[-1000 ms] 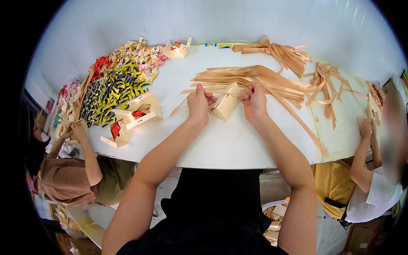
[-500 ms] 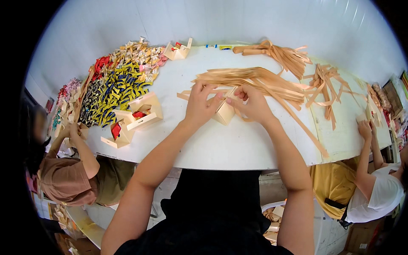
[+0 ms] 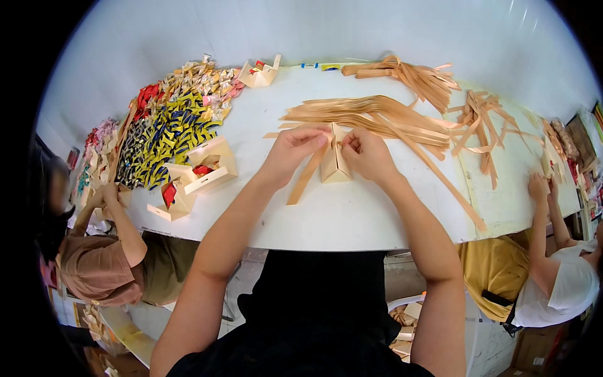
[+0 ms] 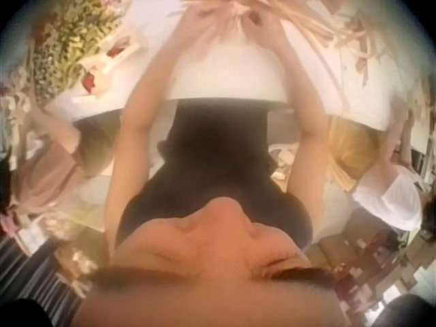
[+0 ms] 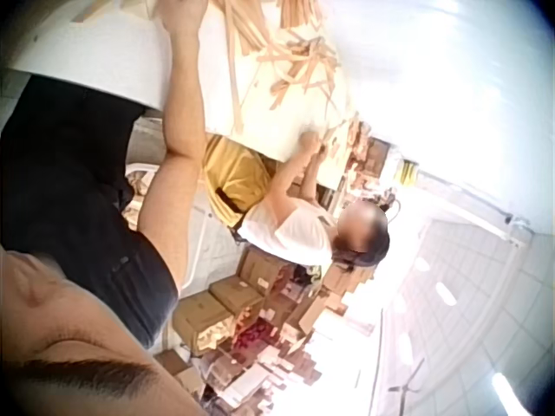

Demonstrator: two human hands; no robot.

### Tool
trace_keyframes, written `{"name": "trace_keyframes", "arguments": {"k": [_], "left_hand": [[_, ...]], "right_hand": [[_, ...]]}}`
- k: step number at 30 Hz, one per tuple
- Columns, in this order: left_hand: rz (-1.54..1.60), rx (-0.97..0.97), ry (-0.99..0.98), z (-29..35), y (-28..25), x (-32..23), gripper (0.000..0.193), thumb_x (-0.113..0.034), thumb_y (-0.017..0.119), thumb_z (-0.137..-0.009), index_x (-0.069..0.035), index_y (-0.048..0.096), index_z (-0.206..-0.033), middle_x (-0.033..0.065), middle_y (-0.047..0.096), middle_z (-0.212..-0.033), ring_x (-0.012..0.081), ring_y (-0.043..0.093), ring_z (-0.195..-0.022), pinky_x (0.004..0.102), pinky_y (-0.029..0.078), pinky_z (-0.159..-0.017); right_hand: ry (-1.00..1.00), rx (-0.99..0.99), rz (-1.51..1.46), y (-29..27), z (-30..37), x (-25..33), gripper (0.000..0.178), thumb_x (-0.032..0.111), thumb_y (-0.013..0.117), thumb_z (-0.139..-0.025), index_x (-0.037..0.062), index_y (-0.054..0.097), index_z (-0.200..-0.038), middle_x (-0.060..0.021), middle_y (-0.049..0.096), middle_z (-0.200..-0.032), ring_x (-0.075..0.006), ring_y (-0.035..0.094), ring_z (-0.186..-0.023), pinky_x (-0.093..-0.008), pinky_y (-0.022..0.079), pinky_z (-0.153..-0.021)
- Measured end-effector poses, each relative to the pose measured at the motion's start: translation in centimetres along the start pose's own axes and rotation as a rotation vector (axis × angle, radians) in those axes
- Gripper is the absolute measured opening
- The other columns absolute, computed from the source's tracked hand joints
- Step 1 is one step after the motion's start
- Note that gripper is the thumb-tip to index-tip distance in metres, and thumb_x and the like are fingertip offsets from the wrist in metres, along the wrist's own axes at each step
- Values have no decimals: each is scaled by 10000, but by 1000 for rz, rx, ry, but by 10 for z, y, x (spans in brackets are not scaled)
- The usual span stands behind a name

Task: The person assembles small wooden gift boxes by inserting a wrapped item into the container and securing it with a ribbon. They pick up a pre-cut ribbon, thread it through the box's slots, and tie a knot to close the package. The process is repeated for multiple units on a shared table.

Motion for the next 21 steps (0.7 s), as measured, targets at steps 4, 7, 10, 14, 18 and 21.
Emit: {"name": "trace_keyframes", "arguments": {"k": [4, 7, 10, 14, 18, 21], "left_hand": [[79, -163, -45, -2, -2, 18, 199, -143, 745, -1035, -8, 798, -1171, 16, 755, -1088, 85, 654, -1009, 257, 524, -882], [-57, -153, -51, 1, 0, 24, 196, -108, 725, -1039, -10, 792, -1194, 14, 757, -1047, 96, 668, -963, 263, 528, -861], [-275, -154, 237, 8, 11, -9, 180, -72, 713, -1025, 16, 779, -1167, 45, 729, -885, 144, 688, -866, 274, 540, -783], [-611, -76, 534, 19, 36, -35, 172, -12, 704, -971, 8, 769, -1129, 101, 694, -835, 248, 675, -822, 348, 521, -756], [-676, -96, 508, 21, 40, -34, 154, -23, 760, -921, -10, 704, -1063, 89, 732, -903, 265, 681, -887, 381, 516, -798], [-700, -150, 495, 23, 37, -35, 251, -51, 800, -898, -24, 610, -1061, 78, 749, -919, 266, 694, -881, 394, 519, -787]], "right_hand": [[-47, 76, 18, 11, 4, 4, 151, 155, 702, -1012, 6, 695, -991, 1, 651, -763, -75, 574, -663, -266, 461, -597], [43, 246, -133, 15, 5, -4, 160, 179, 675, -1047, 41, 679, -966, 41, 631, -773, -40, 552, -662, -225, 430, -583], [217, 381, -288, 3, 10, -3, 252, 267, 677, -1058, 61, 671, -913, 45, 621, -776, -53, 532, -676, -227, 428, -622], [367, 279, -498, -12, 10, -7, 365, 349, 699, -1054, 98, 617, -802, 43, 593, -757, -67, 470, -661, -235, 408, -640], [244, 132, -541, -19, 8, 9, 393, 379, 704, -1060, 83, 624, -814, 38, 608, -766, -57, 492, -673, -230, 419, -645], [74, -27, -341, -31, 16, 42, 324, 339, 708, -1065, 47, 696, -923, 11, 666, -788, -45, 548, -682, -217, 453, -656]]}}
Point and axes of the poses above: each hand's wrist, its own z-axis away from the middle knuckle, its own y-axis out of the palm, x = y × z, the point moved 10 cm from there along -z, towards the middle knuckle
